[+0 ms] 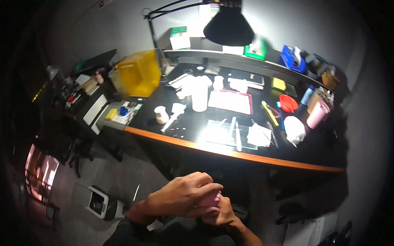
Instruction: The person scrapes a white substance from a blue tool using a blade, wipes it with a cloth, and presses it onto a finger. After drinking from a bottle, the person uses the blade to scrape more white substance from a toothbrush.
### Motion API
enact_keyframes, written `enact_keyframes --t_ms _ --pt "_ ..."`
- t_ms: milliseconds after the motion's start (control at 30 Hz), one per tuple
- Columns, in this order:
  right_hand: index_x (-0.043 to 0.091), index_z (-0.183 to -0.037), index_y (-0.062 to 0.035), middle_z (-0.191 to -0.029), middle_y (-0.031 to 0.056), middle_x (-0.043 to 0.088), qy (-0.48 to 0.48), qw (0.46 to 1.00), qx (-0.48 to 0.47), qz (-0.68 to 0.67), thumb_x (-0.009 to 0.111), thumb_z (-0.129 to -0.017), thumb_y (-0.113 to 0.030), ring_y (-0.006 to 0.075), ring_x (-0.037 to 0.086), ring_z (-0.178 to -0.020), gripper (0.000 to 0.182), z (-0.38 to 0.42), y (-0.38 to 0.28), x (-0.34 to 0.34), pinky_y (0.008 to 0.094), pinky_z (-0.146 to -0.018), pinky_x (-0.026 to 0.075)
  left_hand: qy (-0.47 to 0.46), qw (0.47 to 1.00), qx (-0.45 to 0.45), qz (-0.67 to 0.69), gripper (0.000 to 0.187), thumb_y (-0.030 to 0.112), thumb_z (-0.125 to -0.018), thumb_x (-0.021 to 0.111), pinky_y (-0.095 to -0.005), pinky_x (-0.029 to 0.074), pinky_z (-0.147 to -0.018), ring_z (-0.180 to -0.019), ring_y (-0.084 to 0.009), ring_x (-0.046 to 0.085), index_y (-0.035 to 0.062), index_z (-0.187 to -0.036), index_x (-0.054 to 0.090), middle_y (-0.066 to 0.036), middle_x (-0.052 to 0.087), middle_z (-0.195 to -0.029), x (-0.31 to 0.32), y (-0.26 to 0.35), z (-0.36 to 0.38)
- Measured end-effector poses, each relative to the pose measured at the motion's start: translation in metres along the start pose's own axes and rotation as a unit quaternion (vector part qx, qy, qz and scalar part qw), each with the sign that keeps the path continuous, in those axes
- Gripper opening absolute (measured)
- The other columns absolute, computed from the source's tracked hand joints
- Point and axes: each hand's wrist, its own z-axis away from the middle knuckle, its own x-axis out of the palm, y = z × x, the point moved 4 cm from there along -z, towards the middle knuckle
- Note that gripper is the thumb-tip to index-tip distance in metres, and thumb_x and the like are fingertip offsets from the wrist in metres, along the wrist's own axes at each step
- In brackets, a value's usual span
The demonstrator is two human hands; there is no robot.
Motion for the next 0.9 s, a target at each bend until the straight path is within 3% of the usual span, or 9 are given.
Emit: enact_keyframes --t_ms 133,200,233,300,367,433,600,733,900 --pt "0.060 -0.122 -0.0006 -0.103 0.0109 0.074 0.097 0.995 0.003 0.002 0.090 -0.065 -0.018 0.0207 0.074 -0.090 0.066 -0.007 -0.027 -0.009 0.0360 -0.081 0.060 0.131 0.986 -0.017 0.100 0.054 0.029 -0.085 0.086 -0.0407 0.058 -0.086 -0.100 -0.0329 0.071 0.0022 -0.127 0.066 -0.019 0.067 -0.110 -0.011 -0.001 -0.004" --pt "0.061 -0.120 0.0004 -0.102 0.0117 0.075 0.116 0.987 -0.097 0.057 0.091 -0.067 -0.018 0.0214 0.075 -0.087 0.064 -0.007 -0.034 -0.011 0.0350 -0.078 0.061 0.229 0.939 -0.050 0.251 0.056 0.048 -0.098 0.068 -0.0399 0.058 -0.081 -0.097 -0.0301 0.069 -0.0001 -0.127 0.062 -0.018 0.067 -0.108 -0.006 -0.014 0.006" --pt "0.061 -0.120 0.0009 -0.101 0.0121 0.075 0.126 0.978 -0.145 0.086 0.092 -0.068 -0.018 0.0218 0.076 -0.085 0.063 -0.008 -0.040 -0.014 0.0345 -0.077 0.061 0.271 0.894 -0.084 0.346 0.061 0.055 -0.102 0.061 -0.0384 0.057 -0.078 -0.094 -0.0269 0.069 -0.0007 -0.128 0.060 -0.017 0.067 -0.107 0.005 -0.025 0.017" --pt "0.062 -0.116 0.0013 -0.096 0.0135 0.076 0.138 0.976 -0.167 0.039 0.093 -0.070 -0.018 0.0238 0.078 -0.083 0.059 -0.013 -0.064 -0.021 0.0337 -0.074 0.062 0.290 0.703 -0.114 0.640 0.073 0.066 -0.104 0.044 -0.0354 0.056 -0.074 -0.089 -0.0230 0.067 -0.0018 -0.128 0.057 -0.018 0.066 -0.105 0.029 -0.044 0.036" --pt "0.062 -0.117 0.0010 -0.098 0.0145 0.076 0.132 0.958 -0.242 0.082 0.093 -0.070 -0.019 0.0253 0.078 -0.084 0.060 -0.023 -0.103 -0.032 0.0347 -0.074 0.063 0.311 0.551 -0.121 0.765 0.067 0.063 -0.105 0.041 -0.0362 0.051 -0.071 -0.080 -0.0278 0.064 0.0004 -0.119 0.060 -0.021 0.065 -0.097 0.044 -0.053 0.043" --pt "0.062 -0.117 0.0019 -0.100 0.0180 0.075 0.124 0.953 -0.269 0.068 0.090 -0.079 -0.020 0.0309 0.078 -0.087 0.052 -0.024 -0.116 -0.039 0.0382 -0.075 0.064 0.303 0.494 -0.123 0.805 0.065 0.058 -0.106 0.039 -0.0379 0.052 -0.076 -0.083 -0.0290 0.064 -0.0018 -0.122 0.059 -0.023 0.065 -0.099 0.064 -0.068 0.055" --pt "0.064 -0.114 0.0039 -0.101 0.0213 0.075 0.134 0.911 -0.376 0.100 0.080 -0.088 -0.024 0.0341 0.077 -0.091 0.041 -0.029 -0.173 -0.053 0.0438 -0.082 0.063 0.287 0.445 -0.224 0.818 0.060 0.050 -0.107 0.036 -0.0415 0.052 -0.080 -0.083 -0.0290 0.065 -0.0017 -0.120 0.063 -0.020 0.067 -0.097 0.093 -0.078 0.066" --pt "0.064 -0.116 0.0038 -0.102 0.0216 0.074 0.142 0.884 -0.426 0.131 0.081 -0.089 -0.029 0.0340 0.077 -0.092 0.046 -0.031 -0.202 -0.058 0.0452 -0.083 0.063 0.250 0.386 -0.259 0.849 0.059 0.050 -0.107 0.036 -0.0432 0.052 -0.082 -0.085 -0.0284 0.065 -0.0003 -0.121 0.064 -0.020 0.067 -0.099 0.099 -0.068 0.057" --pt "0.060 -0.120 0.0010 -0.112 0.0248 0.073 0.123 0.877 -0.419 0.201 0.070 -0.094 -0.019 0.0389 0.076 -0.102 0.034 -0.026 -0.238 -0.065 0.0522 -0.089 0.061 0.208 0.307 -0.223 0.902 0.060 0.050 -0.107 0.037 -0.0434 0.054 -0.086 -0.088 -0.0313 0.066 -0.0023 -0.119 0.064 -0.021 0.069 -0.102 0.109 -0.057 0.053"
